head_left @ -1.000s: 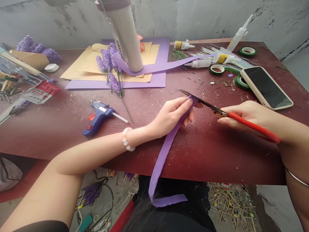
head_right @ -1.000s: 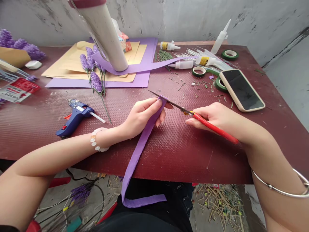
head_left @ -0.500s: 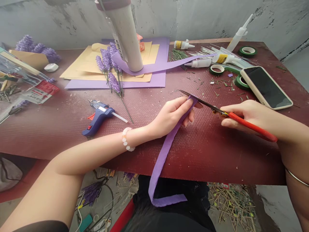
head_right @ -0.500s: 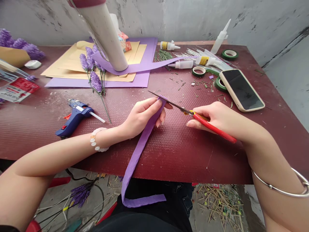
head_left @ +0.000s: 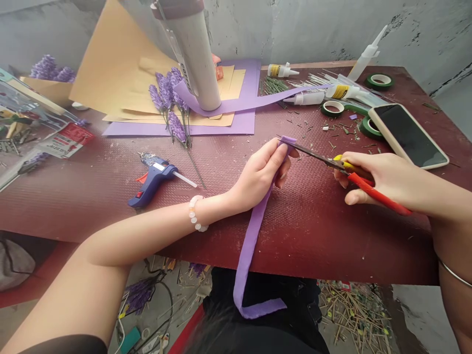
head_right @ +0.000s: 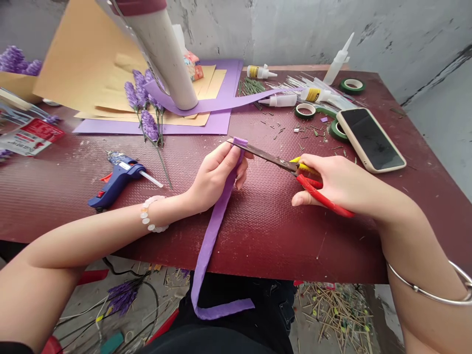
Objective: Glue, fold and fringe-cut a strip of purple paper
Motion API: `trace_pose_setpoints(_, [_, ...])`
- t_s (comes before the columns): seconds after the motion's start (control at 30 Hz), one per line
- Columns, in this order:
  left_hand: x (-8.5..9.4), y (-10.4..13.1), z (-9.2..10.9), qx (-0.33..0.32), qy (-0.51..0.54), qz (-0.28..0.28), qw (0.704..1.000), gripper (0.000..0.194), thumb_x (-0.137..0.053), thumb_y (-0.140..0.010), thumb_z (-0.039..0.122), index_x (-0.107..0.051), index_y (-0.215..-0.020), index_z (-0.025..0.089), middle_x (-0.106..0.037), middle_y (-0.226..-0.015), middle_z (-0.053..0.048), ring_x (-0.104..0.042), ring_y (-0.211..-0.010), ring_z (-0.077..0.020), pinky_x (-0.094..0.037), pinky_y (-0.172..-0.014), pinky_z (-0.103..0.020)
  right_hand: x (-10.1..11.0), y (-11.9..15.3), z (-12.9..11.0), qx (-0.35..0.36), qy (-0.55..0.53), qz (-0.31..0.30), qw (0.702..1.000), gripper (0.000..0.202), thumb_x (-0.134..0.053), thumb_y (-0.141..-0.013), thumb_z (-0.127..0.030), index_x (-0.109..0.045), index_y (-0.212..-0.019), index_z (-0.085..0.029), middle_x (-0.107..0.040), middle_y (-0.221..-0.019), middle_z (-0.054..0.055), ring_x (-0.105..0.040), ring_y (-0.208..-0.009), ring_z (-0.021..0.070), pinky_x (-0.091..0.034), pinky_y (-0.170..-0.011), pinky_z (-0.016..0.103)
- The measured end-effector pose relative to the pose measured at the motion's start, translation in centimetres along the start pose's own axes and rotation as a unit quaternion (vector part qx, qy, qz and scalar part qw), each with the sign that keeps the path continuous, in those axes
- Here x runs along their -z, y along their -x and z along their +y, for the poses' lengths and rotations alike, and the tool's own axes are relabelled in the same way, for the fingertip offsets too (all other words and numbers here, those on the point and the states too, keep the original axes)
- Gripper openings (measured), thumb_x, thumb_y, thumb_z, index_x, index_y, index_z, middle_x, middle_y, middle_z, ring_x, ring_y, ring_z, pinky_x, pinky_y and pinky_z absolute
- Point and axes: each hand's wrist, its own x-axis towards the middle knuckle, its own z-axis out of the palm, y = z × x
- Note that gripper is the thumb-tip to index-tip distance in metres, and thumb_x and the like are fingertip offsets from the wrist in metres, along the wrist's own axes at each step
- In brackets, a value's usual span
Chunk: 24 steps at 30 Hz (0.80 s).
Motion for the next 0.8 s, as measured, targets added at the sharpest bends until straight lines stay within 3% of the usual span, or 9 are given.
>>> trace_pose_setpoints(0.2, [0.1, -0.02, 0.08, 0.004, -0.016, 0.006, 1.0, 0.029, -0.06, -0.116, 0.043, -0.064, -0.098, 0.022, -0.053, -0.071, 0.006, -0.054, -0.055, -0.0092, -0.05, -0.056, -0.024, -0.38, -0.08, 0.61, 0.002, 0.051, 0.062, 0.997, 0.079, -0.062, -0.067, -0.106, -0.064, -0.089, -0.031, -0.07, -0.07, 0.005, -0.063, -0.061, 0.03, -0.043, -0.06, 0.041])
trace_pose_setpoints(0.47, [0.16, -0.16, -0.08, -0.025, -0.032, -0.008, 0.999, 0.032, -0.062, -0.115, 0.04, -0.058, -0.091, 0.021, -0.063, -0.076, 0.004, -0.056, -0.054, -0.0056, -0.05, -0.057, -0.021, -0.53, -0.16, 0.31, -0.006, 0.059, 0.033, 0.998, 0.069, -0.068, -0.072, -0.097, -0.064, -0.094, -0.031, -0.072, -0.075, 0.007, -0.066, -0.064, 0.0335, -0.042, -0.06, 0.042])
trace_pose_setpoints(0.67, [0.18, -0.17, -0.22, -0.03, -0.069, -0.03, 0.997, 0.045, -0.067, -0.108, 0.062, -0.06, -0.091, 0.021, -0.068, -0.078, 0.002, -0.06, -0.057, -0.0074, -0.053, -0.059, -0.022, -0.67, -0.22, 0.07, 0.01, 0.044, 0.032, 0.998, 0.071, -0.068, -0.073, -0.097, -0.065, -0.102, -0.032, -0.072, -0.077, 0.005, -0.067, -0.07, 0.0347, -0.045, -0.065, 0.043])
trace_pose_setpoints(0.8, [0.3, -0.12, -0.18, -0.036, -0.056, -0.034, 0.997, 0.043, -0.066, -0.109, 0.058, -0.058, -0.089, 0.021, -0.068, -0.079, 0.002, -0.06, -0.058, -0.0069, -0.054, -0.06, -0.022, -0.85, -0.18, 0.06, 0.02, 0.048, 0.041, 0.998, 0.07, -0.066, -0.074, -0.098, -0.063, -0.096, -0.032, -0.069, -0.076, 0.006, -0.066, -0.069, 0.034, -0.045, -0.065, 0.043])
